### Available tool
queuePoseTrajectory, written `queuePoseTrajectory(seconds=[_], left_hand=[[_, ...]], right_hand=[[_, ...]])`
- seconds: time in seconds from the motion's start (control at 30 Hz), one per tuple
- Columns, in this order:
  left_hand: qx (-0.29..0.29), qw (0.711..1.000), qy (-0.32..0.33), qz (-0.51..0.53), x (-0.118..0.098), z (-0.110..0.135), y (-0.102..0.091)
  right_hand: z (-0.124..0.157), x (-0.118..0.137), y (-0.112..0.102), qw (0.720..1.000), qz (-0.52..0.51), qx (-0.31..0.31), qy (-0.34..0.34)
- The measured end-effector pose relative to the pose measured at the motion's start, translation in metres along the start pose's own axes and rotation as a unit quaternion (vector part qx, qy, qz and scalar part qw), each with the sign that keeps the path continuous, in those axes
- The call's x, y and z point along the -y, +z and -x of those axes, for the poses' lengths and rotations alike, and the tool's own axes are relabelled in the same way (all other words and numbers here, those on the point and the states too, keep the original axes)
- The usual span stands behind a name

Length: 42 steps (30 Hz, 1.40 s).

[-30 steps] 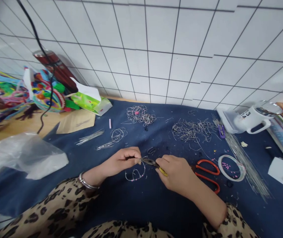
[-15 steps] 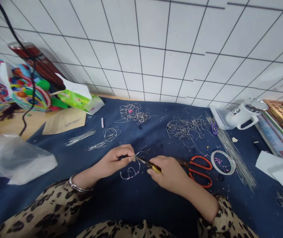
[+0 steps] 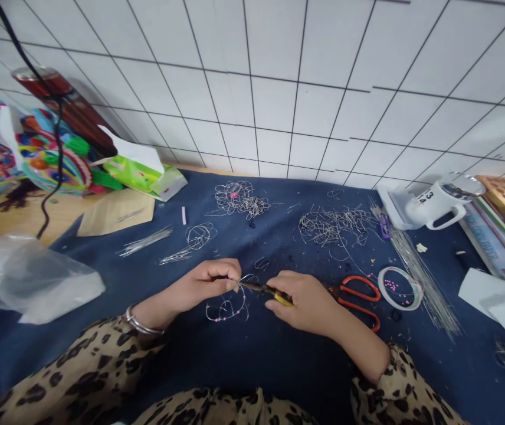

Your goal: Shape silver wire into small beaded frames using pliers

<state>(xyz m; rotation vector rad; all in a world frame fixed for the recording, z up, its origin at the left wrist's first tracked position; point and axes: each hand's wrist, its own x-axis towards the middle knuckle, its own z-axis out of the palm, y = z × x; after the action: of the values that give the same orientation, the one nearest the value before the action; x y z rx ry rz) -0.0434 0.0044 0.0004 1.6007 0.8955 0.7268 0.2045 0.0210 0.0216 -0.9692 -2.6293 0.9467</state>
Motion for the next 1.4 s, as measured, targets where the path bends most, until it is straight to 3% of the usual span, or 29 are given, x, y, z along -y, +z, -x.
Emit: queuePoseTrajectory(seconds=[0.33,0.7,1.2,1.4], left_hand=[[0.041,0.998,-0.011,0.041,0.0023,0.0006,-0.0022],[0.06,0.998,-0.001,0.004,0.0022,0.0018,-0.0047],[0.062,0.998,0.006,-0.028,0.004,0.0015,-0.0052],[0.042,0.998,0.019,-0.035,-0.0011,0.0001,-0.0062]], right_hand=[[0.0008,-0.0055,0.003,0.989,0.124,-0.026,-0.078],[-0.0015,-0.0028,0.0038,0.968,0.23,0.0,-0.096],[-0.0021,-0.0002,0.0053,0.962,0.261,0.013,-0.076],[-0.0009,-0.0038,0.0082,0.986,0.159,0.006,-0.049]])
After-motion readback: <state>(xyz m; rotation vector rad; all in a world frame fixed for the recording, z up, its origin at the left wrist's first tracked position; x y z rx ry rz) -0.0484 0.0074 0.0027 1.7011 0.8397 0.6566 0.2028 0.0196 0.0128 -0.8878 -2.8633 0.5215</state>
